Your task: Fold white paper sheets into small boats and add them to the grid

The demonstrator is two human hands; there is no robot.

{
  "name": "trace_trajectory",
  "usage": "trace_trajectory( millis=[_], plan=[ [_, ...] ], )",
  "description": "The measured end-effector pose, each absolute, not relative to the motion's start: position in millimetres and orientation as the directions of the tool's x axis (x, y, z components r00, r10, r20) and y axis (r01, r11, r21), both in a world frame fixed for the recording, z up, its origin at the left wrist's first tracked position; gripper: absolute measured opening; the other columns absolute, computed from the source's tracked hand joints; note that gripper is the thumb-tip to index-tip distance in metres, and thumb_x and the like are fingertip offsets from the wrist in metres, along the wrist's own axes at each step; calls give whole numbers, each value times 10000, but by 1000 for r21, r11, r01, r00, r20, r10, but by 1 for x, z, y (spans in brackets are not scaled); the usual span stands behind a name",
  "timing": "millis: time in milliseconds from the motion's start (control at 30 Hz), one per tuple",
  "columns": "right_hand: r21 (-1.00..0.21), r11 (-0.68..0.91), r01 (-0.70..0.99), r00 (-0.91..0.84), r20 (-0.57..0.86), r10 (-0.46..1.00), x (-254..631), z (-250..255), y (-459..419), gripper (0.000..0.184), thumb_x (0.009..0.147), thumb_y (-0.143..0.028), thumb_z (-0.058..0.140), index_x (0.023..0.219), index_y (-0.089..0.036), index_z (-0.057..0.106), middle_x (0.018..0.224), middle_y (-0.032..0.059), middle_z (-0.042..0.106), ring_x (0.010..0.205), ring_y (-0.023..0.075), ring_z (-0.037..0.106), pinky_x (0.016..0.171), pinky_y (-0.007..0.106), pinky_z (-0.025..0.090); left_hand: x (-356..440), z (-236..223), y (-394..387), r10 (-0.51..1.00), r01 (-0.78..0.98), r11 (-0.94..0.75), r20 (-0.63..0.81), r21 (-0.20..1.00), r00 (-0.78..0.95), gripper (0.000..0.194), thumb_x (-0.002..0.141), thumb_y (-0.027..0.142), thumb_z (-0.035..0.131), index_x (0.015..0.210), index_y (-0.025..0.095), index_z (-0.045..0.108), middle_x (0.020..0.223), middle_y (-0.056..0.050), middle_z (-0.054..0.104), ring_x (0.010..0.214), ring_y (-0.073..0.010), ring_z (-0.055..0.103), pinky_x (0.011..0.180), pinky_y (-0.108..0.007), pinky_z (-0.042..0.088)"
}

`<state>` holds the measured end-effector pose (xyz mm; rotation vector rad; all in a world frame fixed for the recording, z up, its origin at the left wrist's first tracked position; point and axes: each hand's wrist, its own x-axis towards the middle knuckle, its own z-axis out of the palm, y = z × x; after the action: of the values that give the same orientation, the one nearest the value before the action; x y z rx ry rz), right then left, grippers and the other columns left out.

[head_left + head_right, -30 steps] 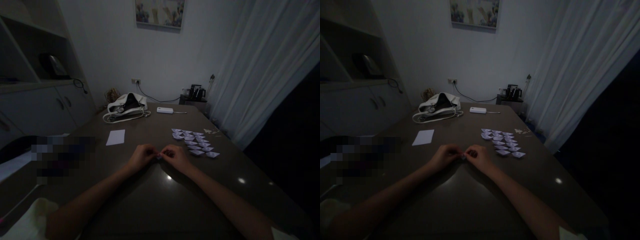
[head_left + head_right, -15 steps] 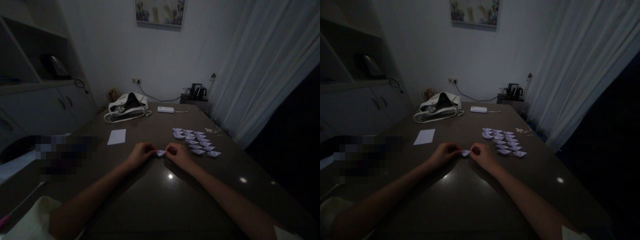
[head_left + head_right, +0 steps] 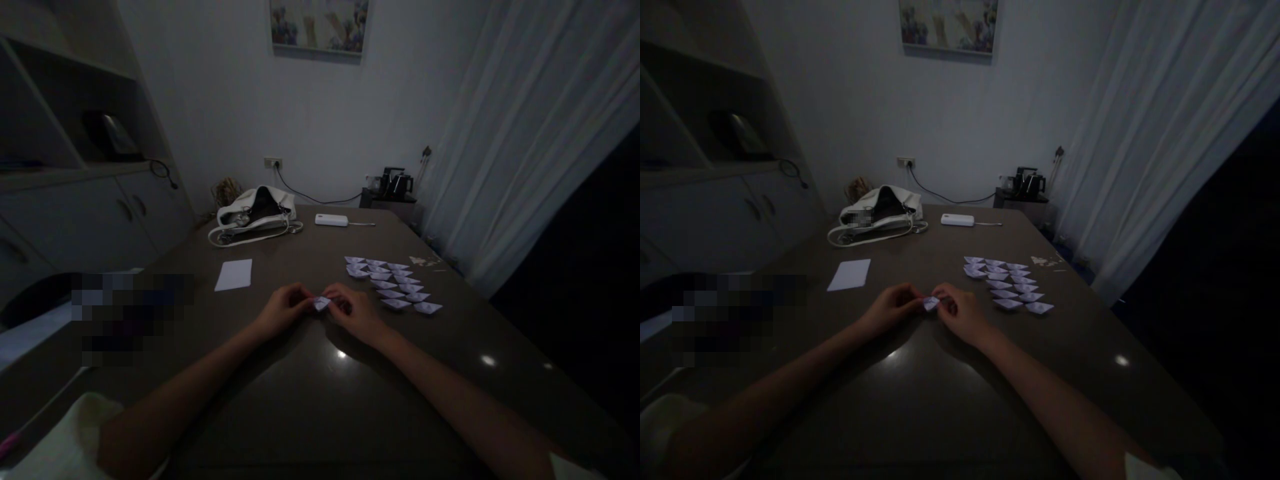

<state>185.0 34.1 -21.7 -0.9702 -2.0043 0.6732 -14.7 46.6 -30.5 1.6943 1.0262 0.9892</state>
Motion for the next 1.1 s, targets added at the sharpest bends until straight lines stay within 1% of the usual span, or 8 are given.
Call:
trace_trajectory(
  millis=[67, 133, 300, 433, 567, 800, 967, 1100],
  plan=[
    [-730, 559, 393, -385, 422, 821, 183, -20, 32, 161, 826, -221, 543, 980, -193, 583, 904, 49, 691, 624, 123, 605, 559, 224, 441, -13, -29, 45, 930, 193, -237, 165, 952, 330, 315, 739, 431, 678, 805, 132, 601, 819, -79, 698, 772, -207, 664, 730, -338, 519],
    [-765, 513, 389, -331, 403, 853, 181, -20, 32, 169, 822, -236, 558, 981, -183, 574, 866, 54, 699, 616, 130, 616, 553, 228, 451, -11, -28, 42, 928, 158, -224, 161, 962, 336, 328, 725, 434, 697, 801, 131, 597, 862, -89, 703, 796, -211, 665, 749, -347, 519],
    [-827, 400, 394, -256, 319, 912, 179, -27, 36, 208, 751, -110, 565, 949, -164, 597, 780, 46, 705, 677, 157, 657, 620, 254, 497, -7, -29, 39, 917, 125, -214, 156, 969, 367, 326, 717, 406, 712, 831, 128, 588, 887, -92, 698, 802, -203, 665, 752, -332, 514],
    [-841, 390, 376, -278, 299, 913, 176, -29, 36, 140, 752, -110, 567, 861, -158, 641, 825, 67, 717, 741, 176, 672, 683, 286, 515, -5, -33, 37, 913, 144, -244, 177, 959, 368, 331, 745, 377, 685, 939, 128, 587, 858, -90, 694, 781, -201, 662, 706, -310, 508],
    [-844, 396, 363, -277, 308, 910, 174, -28, 34, 83, 762, -167, 598, 829, -154, 643, 782, 72, 711, 707, 182, 670, 644, 285, 515, -2, -32, 33, 909, 149, -246, 174, 958, 378, 337, 768, 357, 648, 996, 115, 597, 951, -118, 684, 839, -211, 653, 740, -316, 503],
    [-862, 401, 310, -272, 324, 906, 174, -31, 36, 40, 760, -185, 613, 782, -155, 628, 757, 68, 704, 693, 177, 671, 635, 279, 516, 7, -23, 23, 920, 271, -310, 215, 911, 329, 309, 808, 371, 587, 973, 111, 603, 894, -91, 675, 744, -176, 640, 641, -258, 484],
    [-845, 426, 322, -284, 343, 895, 173, -30, 34, 62, 772, -217, 622, 758, -158, 634, 723, 55, 691, 659, 163, 656, 603, 258, 502, 7, -19, 20, 931, 469, -353, 256, 810, 258, 185, 791, 250, 570, 895, 120, 652, 793, -67, 688, 698, -174, 627, 627, -257, 459],
    [-837, 423, 346, -285, 336, 898, 173, -29, 34, 71, 772, -224, 633, 744, -159, 641, 699, 47, 687, 625, 156, 643, 565, 244, 486, 6, -19, 21, 936, 525, -349, 260, 777, 238, 166, 762, 187, 551, 854, 124, 674, 756, -59, 693, 685, -175, 626, 614, -253, 437]
  ],
)
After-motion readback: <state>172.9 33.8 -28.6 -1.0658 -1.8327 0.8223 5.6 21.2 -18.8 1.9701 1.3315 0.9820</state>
